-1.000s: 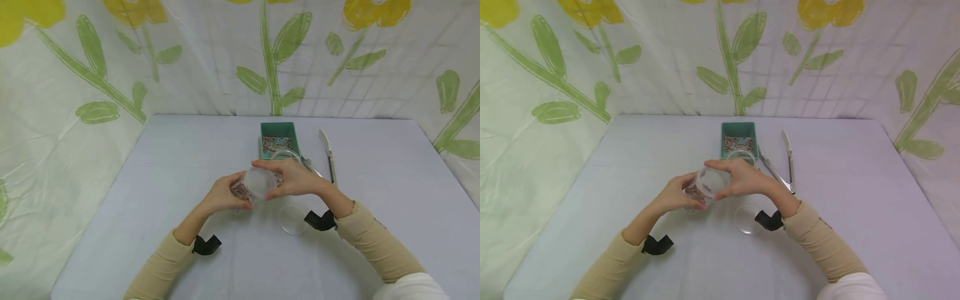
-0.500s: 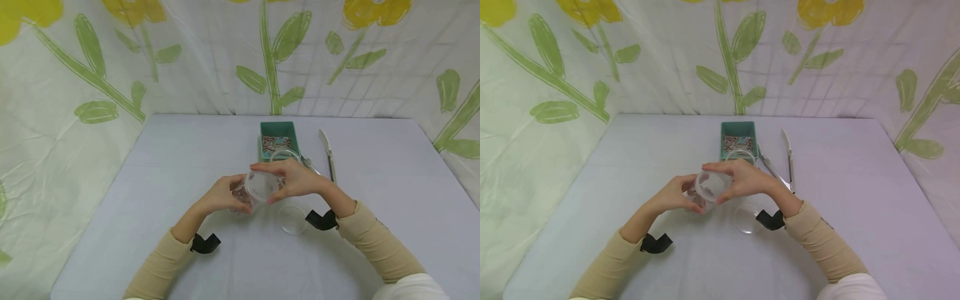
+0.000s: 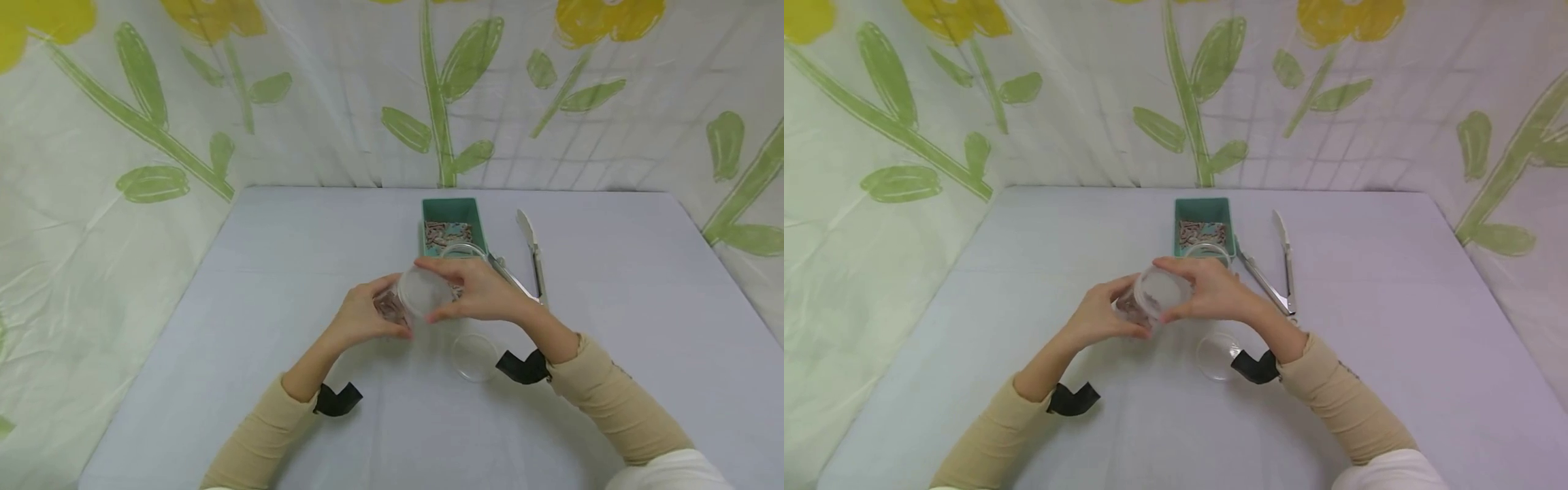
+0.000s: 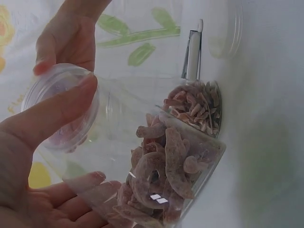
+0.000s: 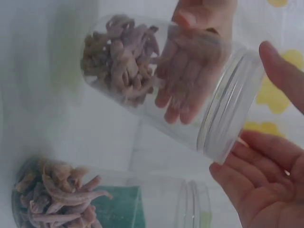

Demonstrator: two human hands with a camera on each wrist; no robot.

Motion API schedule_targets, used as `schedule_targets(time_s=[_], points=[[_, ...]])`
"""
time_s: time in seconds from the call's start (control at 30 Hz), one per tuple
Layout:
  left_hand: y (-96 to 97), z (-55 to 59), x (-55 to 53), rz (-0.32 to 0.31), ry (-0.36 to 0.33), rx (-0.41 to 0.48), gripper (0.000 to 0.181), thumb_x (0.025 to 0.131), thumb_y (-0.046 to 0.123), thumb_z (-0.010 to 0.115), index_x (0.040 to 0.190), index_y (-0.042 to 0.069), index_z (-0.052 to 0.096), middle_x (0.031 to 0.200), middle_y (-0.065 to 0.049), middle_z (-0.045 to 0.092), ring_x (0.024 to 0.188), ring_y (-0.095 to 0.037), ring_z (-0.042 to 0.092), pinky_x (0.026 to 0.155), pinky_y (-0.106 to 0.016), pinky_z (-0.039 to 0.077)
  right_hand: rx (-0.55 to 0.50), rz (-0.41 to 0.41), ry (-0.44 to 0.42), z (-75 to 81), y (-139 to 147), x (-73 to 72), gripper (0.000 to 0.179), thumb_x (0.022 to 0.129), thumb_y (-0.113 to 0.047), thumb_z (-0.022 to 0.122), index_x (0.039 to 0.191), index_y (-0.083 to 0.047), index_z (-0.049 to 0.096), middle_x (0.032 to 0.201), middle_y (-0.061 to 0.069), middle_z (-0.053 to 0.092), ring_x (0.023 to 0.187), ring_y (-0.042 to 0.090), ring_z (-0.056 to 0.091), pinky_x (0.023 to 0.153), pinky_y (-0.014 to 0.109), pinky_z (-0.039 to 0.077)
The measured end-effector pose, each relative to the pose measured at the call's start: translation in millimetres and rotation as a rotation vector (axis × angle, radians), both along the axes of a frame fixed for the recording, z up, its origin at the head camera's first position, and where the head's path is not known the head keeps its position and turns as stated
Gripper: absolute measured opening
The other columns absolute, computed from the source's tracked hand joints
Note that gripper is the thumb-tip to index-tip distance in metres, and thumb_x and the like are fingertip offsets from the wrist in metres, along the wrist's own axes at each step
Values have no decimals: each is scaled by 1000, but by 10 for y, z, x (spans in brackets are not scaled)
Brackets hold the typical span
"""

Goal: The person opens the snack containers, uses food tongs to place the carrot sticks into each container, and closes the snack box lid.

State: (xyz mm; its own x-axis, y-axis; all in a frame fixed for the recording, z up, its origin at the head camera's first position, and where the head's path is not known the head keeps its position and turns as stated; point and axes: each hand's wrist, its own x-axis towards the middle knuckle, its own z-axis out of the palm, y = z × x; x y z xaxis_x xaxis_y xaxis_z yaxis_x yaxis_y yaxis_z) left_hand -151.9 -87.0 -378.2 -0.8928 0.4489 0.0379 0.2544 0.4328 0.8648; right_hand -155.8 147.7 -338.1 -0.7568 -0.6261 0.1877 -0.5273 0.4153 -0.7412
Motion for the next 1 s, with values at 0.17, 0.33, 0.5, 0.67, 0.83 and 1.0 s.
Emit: schedule_targets(time_s=[0.17, 0.33, 0.5, 0.67, 0.83, 1.0], points=[[38, 37, 36, 87, 110, -39, 87, 57, 14, 94, 135, 0, 56, 127, -16, 63, 117, -31, 58, 96, -48, 47, -2, -123, -10, 37, -63, 53, 75, 74, -17, 86, 137, 3, 51, 137, 20, 53, 121, 36, 55, 94, 47, 49], [91, 65, 88, 181, 211, -114, 90, 57, 20, 95, 135, -2, 54, 129, -20, 60, 115, -35, 59, 92, -48, 50, 58, -293, -26, 70, -152, 88, 74, 77, -28, 84, 137, 3, 53, 132, 21, 57, 110, 34, 62, 89, 45, 52], [127, 93, 141, 225, 239, -157, 92, 57, 23, 96, 135, -1, 55, 132, -20, 58, 117, -36, 57, 93, -49, 49, 134, -384, 36, 68, -199, 103, 92, 74, -59, 75, 138, 3, 51, 122, 19, 64, 96, 30, 67, 77, 42, 56], [123, 97, 154, 196, 216, -154, 90, 56, 24, 96, 134, 0, 57, 129, -20, 59, 114, -36, 59, 90, -48, 50, 167, -373, 78, 93, -186, 115, 92, 74, -64, 73, 135, 3, 55, 114, 16, 68, 88, 28, 69, 72, 41, 56], [81, 94, 125, 114, 140, -79, 85, 59, 20, 94, 134, 1, 58, 128, -16, 61, 117, -32, 58, 93, -47, 49, 76, -276, -19, 158, -110, 113, 70, 74, -30, 86, 130, 3, 60, 125, 17, 63, 106, 29, 64, 84, 40, 55], [5, 131, 81, -58, -49, 69, 80, 65, 12, 91, 136, 2, 55, 130, -11, 61, 122, -25, 56, 98, -43, 47, -35, -62, -79, 234, 24, 83, 67, 74, -12, 85, 132, 5, 56, 135, 18, 56, 125, 31, 53, 96, 39, 48]])
